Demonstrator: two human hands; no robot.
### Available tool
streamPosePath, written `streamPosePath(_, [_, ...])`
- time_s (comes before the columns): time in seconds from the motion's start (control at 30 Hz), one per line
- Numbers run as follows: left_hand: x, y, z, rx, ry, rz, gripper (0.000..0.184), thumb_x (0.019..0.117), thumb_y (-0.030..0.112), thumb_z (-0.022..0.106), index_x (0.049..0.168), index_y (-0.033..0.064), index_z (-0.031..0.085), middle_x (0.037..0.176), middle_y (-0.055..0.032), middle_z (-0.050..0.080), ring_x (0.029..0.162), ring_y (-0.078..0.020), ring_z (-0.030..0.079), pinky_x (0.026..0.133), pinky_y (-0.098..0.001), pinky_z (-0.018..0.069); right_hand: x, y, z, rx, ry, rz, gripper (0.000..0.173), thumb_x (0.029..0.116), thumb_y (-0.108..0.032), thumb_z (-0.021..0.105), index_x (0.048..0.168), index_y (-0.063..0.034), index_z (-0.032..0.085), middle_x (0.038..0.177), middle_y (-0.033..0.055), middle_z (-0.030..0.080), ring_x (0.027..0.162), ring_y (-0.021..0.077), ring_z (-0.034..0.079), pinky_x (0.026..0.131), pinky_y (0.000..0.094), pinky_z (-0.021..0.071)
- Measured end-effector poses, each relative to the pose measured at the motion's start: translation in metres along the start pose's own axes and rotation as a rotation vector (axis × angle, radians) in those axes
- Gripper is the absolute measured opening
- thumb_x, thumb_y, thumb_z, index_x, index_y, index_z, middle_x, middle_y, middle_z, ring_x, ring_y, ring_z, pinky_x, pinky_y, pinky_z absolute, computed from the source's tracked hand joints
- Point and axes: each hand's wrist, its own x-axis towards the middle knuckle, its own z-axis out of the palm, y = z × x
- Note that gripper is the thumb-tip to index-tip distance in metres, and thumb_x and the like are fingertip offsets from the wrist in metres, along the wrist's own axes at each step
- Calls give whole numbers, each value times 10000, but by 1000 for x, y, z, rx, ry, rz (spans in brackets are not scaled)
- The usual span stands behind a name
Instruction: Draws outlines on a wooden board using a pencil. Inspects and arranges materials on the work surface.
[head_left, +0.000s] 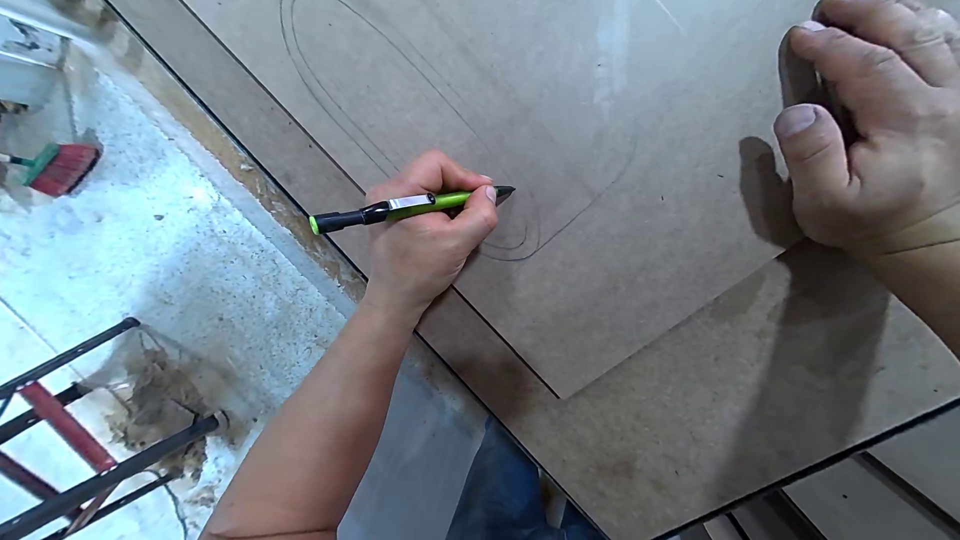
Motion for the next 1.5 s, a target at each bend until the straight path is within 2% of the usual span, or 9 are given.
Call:
streamPosePath(0.3, [-1, 0, -4, 16, -87, 21, 30, 892, 36, 710, 904, 47, 685, 838, -46, 745, 644, -111, 696, 535, -260, 594, -2, 1, 2, -6, 13, 17, 616, 1045, -570, 327, 1501, -219, 549, 1541, 97, 528, 1452, 296, 461, 1204, 524, 337])
streamPosePath(0.57, [1, 1, -8, 37, -175, 64, 20, 884, 34, 700, 880, 52, 691, 838, -36, 744, 643, -87, 684, 533, -241, 574, -3, -1, 1, -16, -18, 66, 620, 1042, -582, 314, 1521, -251, 526, 1523, 125, 537, 1425, 336, 480, 1147, 564, 377])
streamPosePath(0.7, [2, 0, -10, 54, -217, 85, 21, 879, 43, 697, 866, 58, 691, 834, -32, 746, 665, -80, 691, 556, -237, 578, -4, 1, 2, -10, -15, 70, 629, 1038, -600, 314, 1517, -254, 531, 1501, 119, 557, 1403, 323, 500, 1134, 555, 390])
streamPosePath(1.03, [6, 0, -15, 62, -332, 107, 27, 871, 64, 705, 847, 75, 700, 817, -13, 737, 682, -60, 682, 565, -215, 562, -5, 8, 6, -9, -12, 66, 628, 1036, -618, 304, 1496, -268, 548, 1402, 143, 622, 1305, 353, 571, 1041, 591, 441])
streamPosePath(1.17, [9, -1, -17, 35, -387, 99, 31, 873, 68, 711, 847, 78, 697, 820, -15, 742, 703, -72, 697, 587, -229, 580, -4, 8, 6, -15, -8, 65, 619, 1035, -615, 308, 1499, -281, 546, 1404, 129, 624, 1311, 342, 569, 1048, 581, 438])
streamPosePath(1.37, [13, 2, -20, 48, -460, 78, 44, 869, 78, 696, 827, 91, 695, 797, 0, 729, 661, -51, 665, 549, -210, 540, -4, 7, 4, -11, -8, 60, 620, 1039, -605, 310, 1494, -261, 550, 1402, 136, 624, 1310, 344, 569, 1053, 580, 433])
streamPosePath(1.43, [17, 2, -23, 49, -508, 58, 48, 872, 100, 687, 824, 104, 694, 790, 8, 722, 657, -51, 658, 544, -215, 533, -4, 5, 4, -10, -9, 64, 626, 1039, -605, 306, 1502, -256, 542, 1427, 135, 608, 1335, 338, 553, 1079, 575, 421])
streamPosePath(1.5, [21, 1, -29, -59, -538, 13, 41, 867, 109, 682, 827, 101, 676, 790, -5, 712, 645, -73, 646, 536, -232, 524, -4, 0, 2, -8, -12, 53, 631, 1040, -591, 307, 1513, -238, 532, 1502, 123, 555, 1405, 323, 500, 1143, 552, 383])
